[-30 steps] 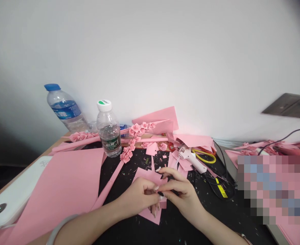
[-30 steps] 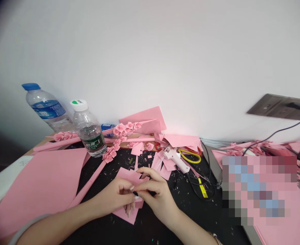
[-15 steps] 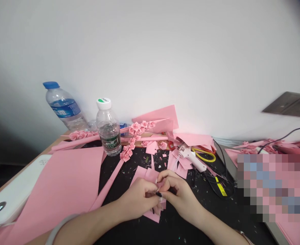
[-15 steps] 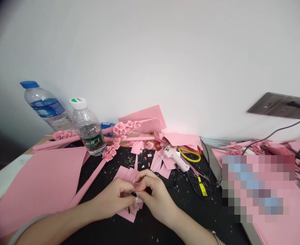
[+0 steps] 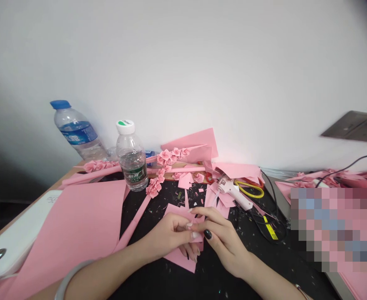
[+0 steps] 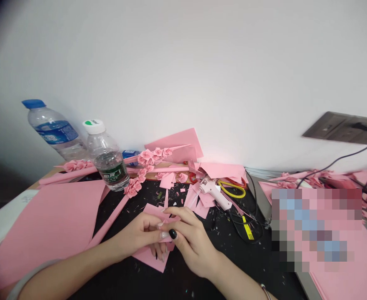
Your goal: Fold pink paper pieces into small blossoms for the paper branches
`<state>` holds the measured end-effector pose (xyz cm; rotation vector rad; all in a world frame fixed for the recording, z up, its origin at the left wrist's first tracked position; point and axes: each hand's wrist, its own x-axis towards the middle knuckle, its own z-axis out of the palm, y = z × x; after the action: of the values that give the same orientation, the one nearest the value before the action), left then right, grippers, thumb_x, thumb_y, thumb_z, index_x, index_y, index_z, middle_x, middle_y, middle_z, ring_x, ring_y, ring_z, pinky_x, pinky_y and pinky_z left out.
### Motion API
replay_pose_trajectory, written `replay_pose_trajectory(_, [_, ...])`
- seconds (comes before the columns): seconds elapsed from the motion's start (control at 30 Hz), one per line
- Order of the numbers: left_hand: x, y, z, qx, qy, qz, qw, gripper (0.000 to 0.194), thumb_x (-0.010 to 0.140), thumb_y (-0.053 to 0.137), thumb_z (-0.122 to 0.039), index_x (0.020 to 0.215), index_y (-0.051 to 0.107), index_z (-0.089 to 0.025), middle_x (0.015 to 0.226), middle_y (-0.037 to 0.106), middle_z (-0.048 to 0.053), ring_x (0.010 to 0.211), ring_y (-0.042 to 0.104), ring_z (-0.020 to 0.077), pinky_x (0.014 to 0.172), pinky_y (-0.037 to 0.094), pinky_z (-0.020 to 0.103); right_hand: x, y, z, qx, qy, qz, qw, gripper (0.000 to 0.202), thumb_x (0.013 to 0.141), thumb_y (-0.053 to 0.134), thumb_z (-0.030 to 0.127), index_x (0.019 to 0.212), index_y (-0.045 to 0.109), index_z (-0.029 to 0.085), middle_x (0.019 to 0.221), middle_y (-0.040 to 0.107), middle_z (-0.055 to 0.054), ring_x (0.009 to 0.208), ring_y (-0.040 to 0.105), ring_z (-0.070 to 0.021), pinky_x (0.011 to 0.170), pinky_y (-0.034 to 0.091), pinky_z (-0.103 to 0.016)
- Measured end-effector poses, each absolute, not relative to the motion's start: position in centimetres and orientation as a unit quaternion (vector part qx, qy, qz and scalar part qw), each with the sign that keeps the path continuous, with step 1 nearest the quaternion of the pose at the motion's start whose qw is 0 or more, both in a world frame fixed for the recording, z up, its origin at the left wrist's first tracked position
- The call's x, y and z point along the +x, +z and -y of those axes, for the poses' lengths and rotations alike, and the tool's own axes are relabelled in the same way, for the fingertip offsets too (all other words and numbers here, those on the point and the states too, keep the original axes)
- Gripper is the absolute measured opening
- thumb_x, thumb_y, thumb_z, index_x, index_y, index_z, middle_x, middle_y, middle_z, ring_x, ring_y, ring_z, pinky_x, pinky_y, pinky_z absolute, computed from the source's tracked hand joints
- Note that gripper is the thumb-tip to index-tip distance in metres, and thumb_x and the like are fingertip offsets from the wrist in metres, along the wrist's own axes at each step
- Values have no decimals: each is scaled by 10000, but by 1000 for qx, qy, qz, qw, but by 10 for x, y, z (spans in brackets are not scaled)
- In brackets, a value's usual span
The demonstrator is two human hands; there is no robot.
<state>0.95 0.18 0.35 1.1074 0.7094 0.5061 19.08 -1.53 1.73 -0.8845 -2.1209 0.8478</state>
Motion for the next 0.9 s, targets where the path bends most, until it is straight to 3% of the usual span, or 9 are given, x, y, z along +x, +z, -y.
replay_pose_trajectory(0.13, [9,5,-2,523,230,-319,756,272,747,596,-354,738,669,-93,641,666,58,563,623,136,552,481,222,193,14,13,-340,349,800,351,343,907,326,347,973,632,205,1208,480,-100,1065,471,-230,906,367,-370])
replay_pose_trajectory(0.27, [9,6,-2,523,226,-319,758,267,764,576,-345,739,662,-94,674,667,64,587,623,132,594,485,236,192,13,12,-348,389,773,361,359,916,300,356,946,628,214,1178,485,-82,1024,488,-215,878,380,-345])
replay_pose_trajectory(0.4, [10,3,-1,534,230,-330,744,288,770,559,-350,741,661,-82,718,668,79,623,623,139,626,491,253,189,11,12,-408,394,734,374,210,901,360,322,978,511,199,872,527,-42,759,504,-157,654,418,-264])
replay_pose_trajectory(0.47, [10,2,1,542,232,-335,735,275,761,567,-342,740,659,-84,724,670,79,637,623,144,639,497,264,187,10,12,-433,388,739,340,119,865,446,300,815,466,194,680,455,17,591,431,-121,533,364,-227])
replay_pose_trajectory(0.57, [10,1,3,552,234,-344,723,241,740,588,-318,734,654,-86,708,671,70,650,624,154,657,505,282,184,11,12,-423,382,776,271,254,856,461,254,628,365,193,569,379,50,508,363,-97,483,298,-217])
replay_pose_trajectory(0.73, [10,4,4,555,230,-339,724,255,738,587,-336,734,653,-90,720,678,76,655,628,159,652,499,279,182,12,13,-385,400,785,274,294,915,312,245,630,368,202,579,436,32,522,413,-110,509,330,-230])
replay_pose_trajectory(0.9, [11,5,2,552,237,-343,722,283,779,538,-340,727,656,-88,741,690,92,669,644,168,632,492,265,187,7,10,-455,369,727,358,233,919,316,258,749,463,196,636,453,14,571,440,-125,533,365,-236])
